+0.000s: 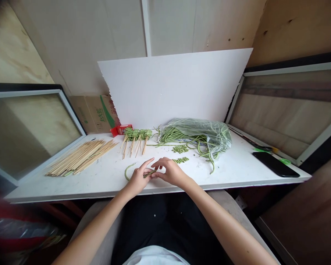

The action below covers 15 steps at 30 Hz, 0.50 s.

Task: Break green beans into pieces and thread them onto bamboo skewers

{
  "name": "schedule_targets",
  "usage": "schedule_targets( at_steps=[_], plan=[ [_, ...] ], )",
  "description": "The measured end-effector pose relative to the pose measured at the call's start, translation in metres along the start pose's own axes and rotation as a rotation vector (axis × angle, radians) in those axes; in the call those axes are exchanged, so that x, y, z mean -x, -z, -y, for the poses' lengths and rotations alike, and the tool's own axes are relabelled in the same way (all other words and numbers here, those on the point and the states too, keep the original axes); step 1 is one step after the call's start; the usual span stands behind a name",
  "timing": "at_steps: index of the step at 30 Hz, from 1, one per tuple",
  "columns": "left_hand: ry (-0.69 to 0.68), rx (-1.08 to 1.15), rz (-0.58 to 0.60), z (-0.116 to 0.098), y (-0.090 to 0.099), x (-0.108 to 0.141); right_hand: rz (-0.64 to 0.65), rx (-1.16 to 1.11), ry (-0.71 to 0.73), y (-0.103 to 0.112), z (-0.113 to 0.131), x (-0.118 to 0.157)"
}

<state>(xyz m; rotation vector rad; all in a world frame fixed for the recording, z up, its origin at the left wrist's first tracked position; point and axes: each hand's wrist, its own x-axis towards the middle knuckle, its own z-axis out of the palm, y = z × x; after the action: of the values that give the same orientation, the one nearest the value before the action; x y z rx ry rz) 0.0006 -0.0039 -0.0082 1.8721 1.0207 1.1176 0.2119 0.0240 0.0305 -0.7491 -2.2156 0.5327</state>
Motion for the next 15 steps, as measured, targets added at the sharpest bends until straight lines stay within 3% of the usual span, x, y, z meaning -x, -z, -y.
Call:
schedule_targets(
  at_steps=[5,9,15],
  plan=[
    [0.015,-0.016,0.020,0.0036,-0.0009,-0.0010,0.029,0.057,0.076,-0.0053,-0.0016,-0.0001],
    [0.005,-0.067,-0.090,0.0040,0.0011,-0.0043,-0.019,0.103,0.075,-0.0019,-0.0039,0.0005],
    [-0.142,-0.289,-0.147,-0.0027,-0.0016,-0.0026,-0.039,0.131,0.104,-0.0089,-0.0055,0.0010]
  ],
)
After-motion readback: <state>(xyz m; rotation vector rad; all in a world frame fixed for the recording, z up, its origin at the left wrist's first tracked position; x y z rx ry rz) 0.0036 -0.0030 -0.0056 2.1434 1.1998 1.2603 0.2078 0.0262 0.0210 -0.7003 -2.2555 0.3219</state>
